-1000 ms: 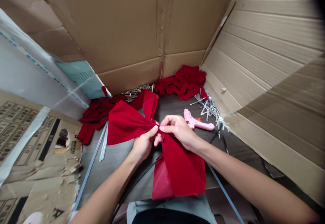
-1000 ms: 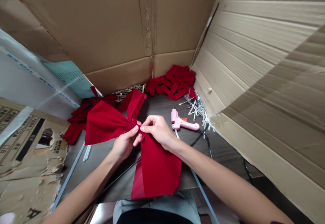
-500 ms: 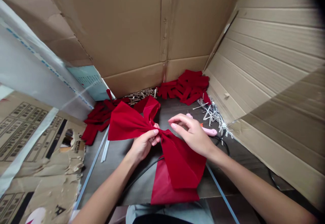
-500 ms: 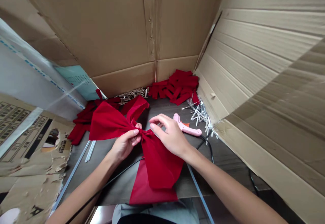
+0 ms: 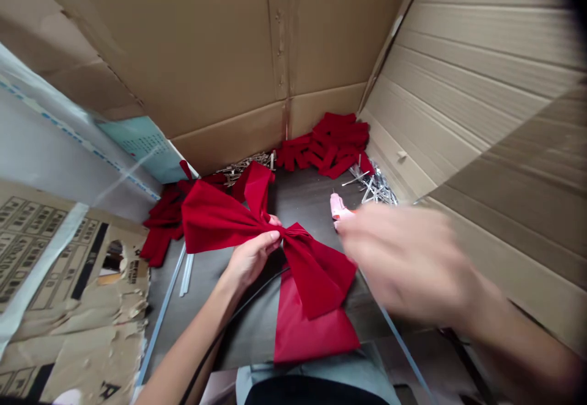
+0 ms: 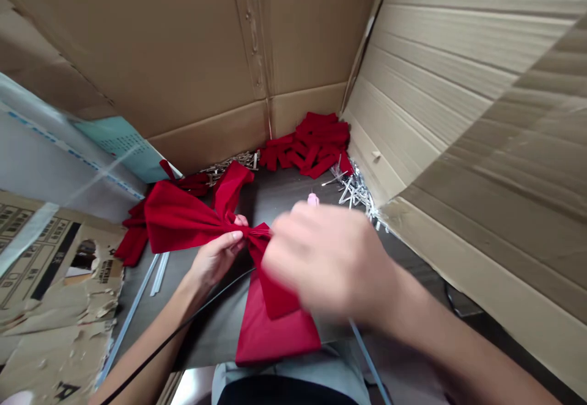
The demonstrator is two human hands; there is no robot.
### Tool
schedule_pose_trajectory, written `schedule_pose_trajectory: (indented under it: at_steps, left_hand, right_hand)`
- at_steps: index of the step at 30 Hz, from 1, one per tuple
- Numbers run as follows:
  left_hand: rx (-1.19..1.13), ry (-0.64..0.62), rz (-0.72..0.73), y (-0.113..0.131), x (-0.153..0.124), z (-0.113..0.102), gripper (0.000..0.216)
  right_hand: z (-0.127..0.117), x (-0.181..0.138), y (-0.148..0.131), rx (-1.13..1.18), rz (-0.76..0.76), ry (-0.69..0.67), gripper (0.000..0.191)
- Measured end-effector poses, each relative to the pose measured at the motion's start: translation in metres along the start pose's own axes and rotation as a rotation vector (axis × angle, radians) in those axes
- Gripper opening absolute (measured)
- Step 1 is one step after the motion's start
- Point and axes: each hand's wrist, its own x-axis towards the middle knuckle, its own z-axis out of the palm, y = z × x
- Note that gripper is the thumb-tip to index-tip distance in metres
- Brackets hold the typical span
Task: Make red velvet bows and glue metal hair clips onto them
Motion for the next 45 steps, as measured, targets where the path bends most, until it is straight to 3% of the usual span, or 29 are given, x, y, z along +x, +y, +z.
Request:
schedule_pose_trajectory:
  at_steps: [2, 4, 7, 11, 15, 19, 22, 27, 33, 35, 37, 40, 43, 45]
  left_hand:
    - [-0.005, -0.066, 0.009, 0.000, -0.001, -0.003, 0.023]
    - [-0.011, -0.117, 0.014, 0.001, -0.001, -0.005, 0.022]
    - [-0.027, -0.119, -0.004, 0.001, -0.003, -0.004, 0.024]
    - [0.043, -0.040, -0.032, -0.001, -0.003, 0.000, 0.025]
    - [0.085, -0.028, 0.040, -0.005, 0.002, -0.002, 0.017]
    - [0.116, -0.021, 0.040, -0.005, 0.005, -0.009, 0.012]
    - [0.051, -0.071, 0.060, 0.002, 0.007, -0.015, 0.026]
    - [-0.146, -0.200, 0.023, 0.032, 0.023, -0.021, 0.031]
    - [-0.160, -0.199, 0.196, 0.072, 0.056, -0.017, 0.033]
    - [-0.113, -0.137, 0.300, 0.073, 0.068, -0.023, 0.030]
    - [0.085, 0.036, 0.397, 0.067, 0.080, -0.034, 0.030]
    - [0.488, 0.321, 0.365, 0.053, 0.092, -0.054, 0.027]
    - [0.620, 0.473, 0.374, 0.045, 0.084, -0.065, 0.028]
    - [0.736, 0.564, 0.479, 0.042, 0.065, -0.064, 0.033]
  right_hand:
    - [0.000, 0.013, 0.046, -0.393, -0.033, -0.107, 0.014]
    - [0.000, 0.014, 0.088, -0.628, 0.020, -0.201, 0.017]
    - [0.006, 0.002, 0.115, -0.602, 0.028, -0.186, 0.015]
    - [0.038, 0.003, 0.078, -0.251, -0.071, 0.083, 0.008]
    - [0.078, 0.030, 0.041, 0.048, 0.046, -0.131, 0.012]
    - [0.106, 0.043, 0.046, 0.225, 0.190, -0.170, 0.014]
    - [0.116, 0.039, 0.053, 0.336, 0.219, -0.157, 0.016]
    - [0.122, 0.030, 0.045, 0.214, 0.229, -0.188, 0.018]
    - [0.122, 0.025, 0.034, -0.056, 0.158, -0.182, 0.018]
    - [0.123, 0.024, 0.035, -0.083, 0.176, -0.202, 0.019]
    - [0.126, 0.023, 0.039, -0.093, 0.236, -0.246, 0.021]
    - [0.132, 0.021, 0.046, -0.132, 0.347, -0.336, 0.024]
    - [0.136, 0.018, 0.050, -0.226, 0.408, -0.387, 0.024]
    - [0.136, 0.017, 0.049, -0.309, 0.414, -0.409, 0.026]
